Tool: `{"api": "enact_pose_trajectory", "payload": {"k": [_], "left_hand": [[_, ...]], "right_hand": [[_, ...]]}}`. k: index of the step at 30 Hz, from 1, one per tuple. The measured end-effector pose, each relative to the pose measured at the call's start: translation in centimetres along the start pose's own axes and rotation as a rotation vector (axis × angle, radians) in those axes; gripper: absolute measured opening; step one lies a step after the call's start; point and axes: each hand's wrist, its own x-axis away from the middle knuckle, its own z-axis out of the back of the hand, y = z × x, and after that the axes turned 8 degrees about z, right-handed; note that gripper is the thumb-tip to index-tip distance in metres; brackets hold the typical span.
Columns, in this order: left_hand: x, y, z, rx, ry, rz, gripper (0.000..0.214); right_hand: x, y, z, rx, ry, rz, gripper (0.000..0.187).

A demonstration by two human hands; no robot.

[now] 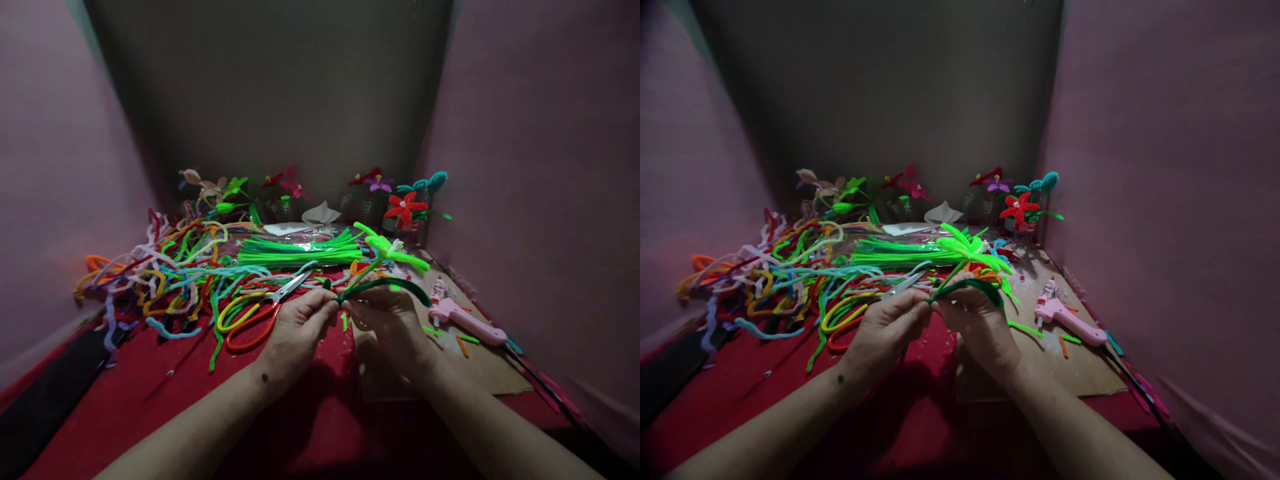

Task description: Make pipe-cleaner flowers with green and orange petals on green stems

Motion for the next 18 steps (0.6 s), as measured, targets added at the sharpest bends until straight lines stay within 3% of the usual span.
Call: {"api": "enact_pose_trajectory", "payload": {"k": [5, 11, 14, 18], "left_hand": [[-0.4, 0.0, 0.4, 0.385, -0.276, 0.217, 0.02], [-0.8, -0.5, 1.4, 0.491, -0.56, 0.353, 0.016], [-0.9, -0.4, 1.7, 0.491, -0.605, 0.377, 0.017], [-0.7, 0.1, 1.3, 0.384, -0.515, 0.348, 0.02]], "right_hand": [[-0.5, -0.8, 1.5, 0.173, -0.152, 0.109, 0.007], [-0.8, -1.4, 2.1, 0.096, -0.347, 0.105, 0.013], [-0.8, -1.5, 1.7, -0.002, -0.361, 0.124, 0.009], [-0.9, -1.3, 1.0, -0.074, -0.229, 0.061, 0.008]]}}
